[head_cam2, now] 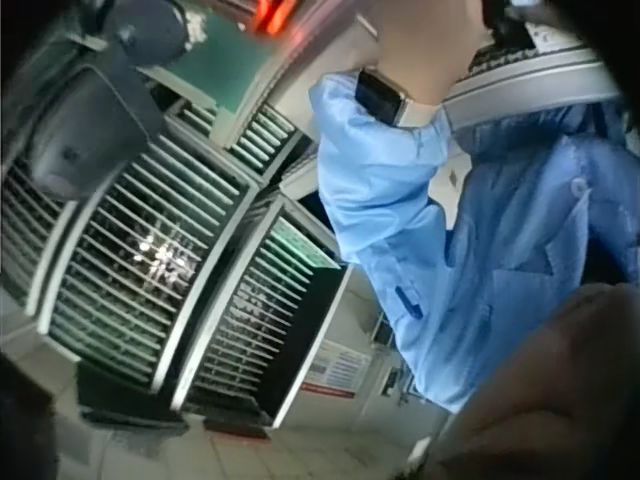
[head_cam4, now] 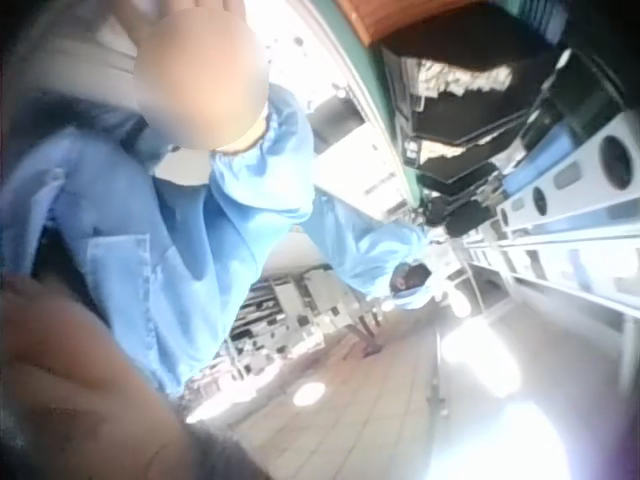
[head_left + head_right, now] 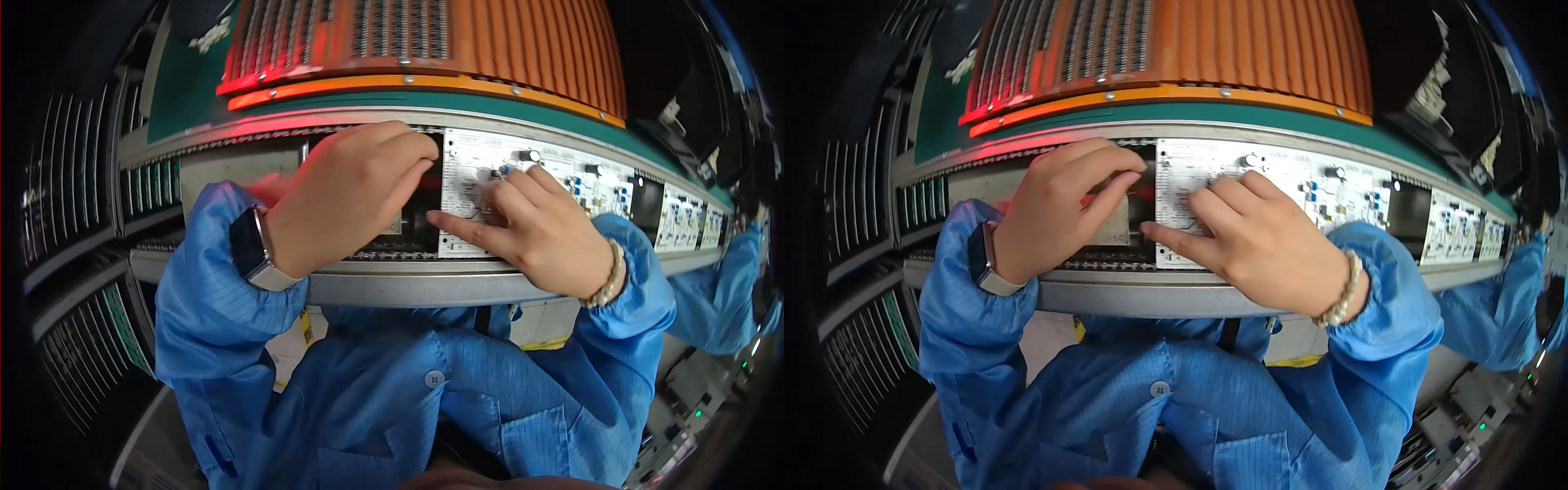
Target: Manually placing small electronic components onto a printed circuit board and scanning the board with a handheld scanner.
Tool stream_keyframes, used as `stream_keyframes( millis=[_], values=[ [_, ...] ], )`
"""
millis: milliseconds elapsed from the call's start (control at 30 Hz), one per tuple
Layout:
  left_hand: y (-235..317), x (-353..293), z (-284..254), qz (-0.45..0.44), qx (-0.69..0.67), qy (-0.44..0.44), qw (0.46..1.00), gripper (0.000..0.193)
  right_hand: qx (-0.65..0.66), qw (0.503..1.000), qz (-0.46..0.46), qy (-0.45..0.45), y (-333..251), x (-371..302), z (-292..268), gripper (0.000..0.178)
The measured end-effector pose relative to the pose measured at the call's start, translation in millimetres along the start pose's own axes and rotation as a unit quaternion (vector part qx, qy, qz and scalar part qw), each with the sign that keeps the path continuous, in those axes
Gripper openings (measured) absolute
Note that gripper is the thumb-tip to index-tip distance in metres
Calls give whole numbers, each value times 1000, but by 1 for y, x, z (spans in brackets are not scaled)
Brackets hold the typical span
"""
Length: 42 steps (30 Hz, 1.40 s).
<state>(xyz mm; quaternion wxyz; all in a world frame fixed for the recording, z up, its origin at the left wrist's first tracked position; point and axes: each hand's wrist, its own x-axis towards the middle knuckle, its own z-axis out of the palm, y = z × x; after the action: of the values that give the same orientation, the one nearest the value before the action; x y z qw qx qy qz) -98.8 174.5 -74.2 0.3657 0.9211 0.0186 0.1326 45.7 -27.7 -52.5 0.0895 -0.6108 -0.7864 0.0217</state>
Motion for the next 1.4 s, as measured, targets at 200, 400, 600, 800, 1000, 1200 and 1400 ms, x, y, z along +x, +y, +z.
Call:
stream_keyframes(
  millis=[200,400,600,800,1000,1200,1400],
  values=[
    [-10,-8,-1,19,4,-7,1000,10,41,992,60,-102,-3,9,-19,49],
    [-15,-13,-8,36,32,-18,999,12,90,984,97,-121,10,3,-33,45],
    [-18,-21,-14,30,21,-67,997,16,138,966,139,-168,22,-3,-38,36],
    [-20,-23,-19,43,34,-128,990,24,165,963,144,-156,24,-4,-35,34],
    [-16,-19,-13,48,29,-152,987,28,155,963,146,-163,31,-15,-36,32],
    [-9,-19,-12,59,66,-150,985,34,169,961,157,-151,33,-18,-35,25],
    [-10,-15,-13,74,102,-180,976,30,174,957,180,-144,32,-16,-34,21]
  ],
)
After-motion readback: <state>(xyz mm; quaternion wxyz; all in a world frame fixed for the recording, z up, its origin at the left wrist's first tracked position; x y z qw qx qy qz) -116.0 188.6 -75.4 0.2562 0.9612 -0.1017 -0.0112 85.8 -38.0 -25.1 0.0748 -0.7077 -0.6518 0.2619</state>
